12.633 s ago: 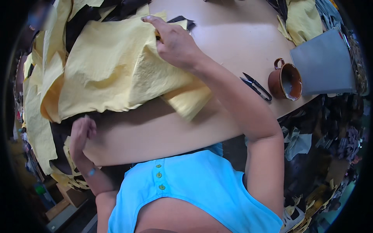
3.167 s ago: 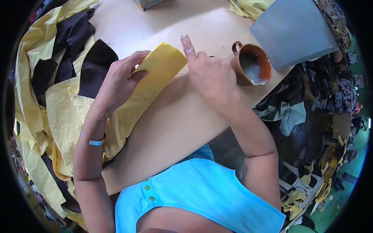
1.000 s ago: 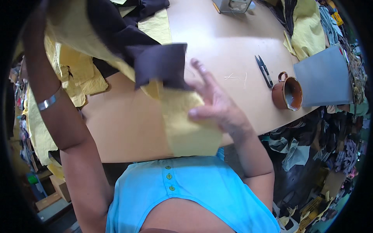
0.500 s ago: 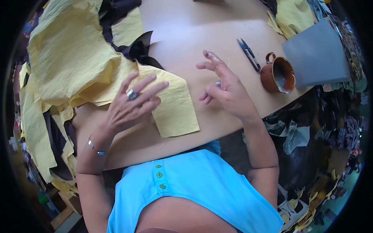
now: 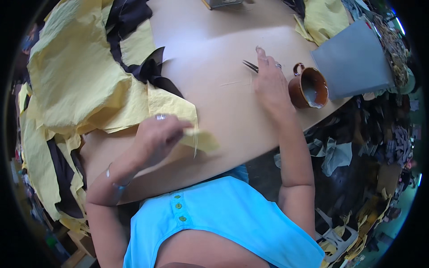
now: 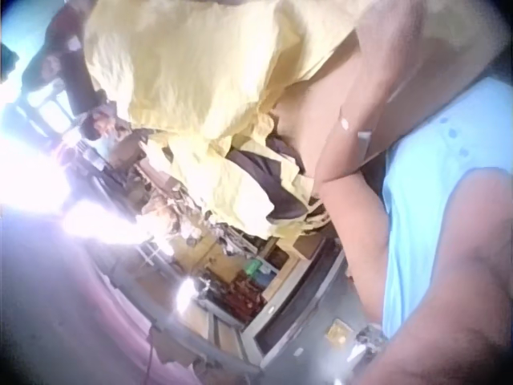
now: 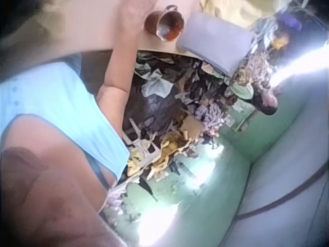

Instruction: The person aligns and pins together pieces of yellow and dark fabric on a workspace, using a small pair of snips to trim thread ends.

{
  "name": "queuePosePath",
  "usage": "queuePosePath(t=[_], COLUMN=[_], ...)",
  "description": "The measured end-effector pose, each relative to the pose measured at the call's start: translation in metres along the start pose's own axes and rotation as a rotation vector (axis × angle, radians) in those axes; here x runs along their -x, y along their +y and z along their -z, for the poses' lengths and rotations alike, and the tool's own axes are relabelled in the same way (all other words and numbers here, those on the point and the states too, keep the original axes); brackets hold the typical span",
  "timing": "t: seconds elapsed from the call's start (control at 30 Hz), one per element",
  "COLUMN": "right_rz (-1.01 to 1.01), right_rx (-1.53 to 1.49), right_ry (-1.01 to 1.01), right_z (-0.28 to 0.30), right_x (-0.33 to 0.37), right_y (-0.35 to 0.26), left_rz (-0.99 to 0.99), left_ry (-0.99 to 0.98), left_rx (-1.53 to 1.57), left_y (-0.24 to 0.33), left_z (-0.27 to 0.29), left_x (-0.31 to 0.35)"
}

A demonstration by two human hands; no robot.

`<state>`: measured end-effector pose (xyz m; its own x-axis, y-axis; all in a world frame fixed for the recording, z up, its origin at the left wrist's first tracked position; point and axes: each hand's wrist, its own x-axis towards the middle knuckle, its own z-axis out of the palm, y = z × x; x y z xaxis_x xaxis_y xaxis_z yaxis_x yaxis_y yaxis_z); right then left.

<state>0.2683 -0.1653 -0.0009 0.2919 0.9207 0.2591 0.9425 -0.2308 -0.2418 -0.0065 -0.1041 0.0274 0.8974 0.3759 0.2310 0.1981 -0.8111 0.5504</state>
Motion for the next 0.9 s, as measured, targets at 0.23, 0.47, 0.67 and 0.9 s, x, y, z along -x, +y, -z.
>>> queuePosePath(t=[0.23,0.47,0.67,0.9], right_rz=[0.065,0.257,0.282,0.252], right_rx=[-0.515,-0.479,-0.53,-0.685], right_ry=[-0.102,-0.155,-0.142,-0.157], right_z=[0.032,0.027,0.017,0.014], right_x=[0.025,0.033,0.031,0.029], right_y=[-0.048,-0.075,-0.082,-0.087], left_rz=[0.447,0.448,0.492,0.468], left_ry=[0.091,0.046,-0.009,-0.027], left_rx=[0.607,0.643,0.705,0.665], left_y=[-0.013,-0.008,-0.006,-0.002], left_z=[0.002,0.003,0.004,0.004], left_x=[-0.012,-0.014,-0.015,-0.018])
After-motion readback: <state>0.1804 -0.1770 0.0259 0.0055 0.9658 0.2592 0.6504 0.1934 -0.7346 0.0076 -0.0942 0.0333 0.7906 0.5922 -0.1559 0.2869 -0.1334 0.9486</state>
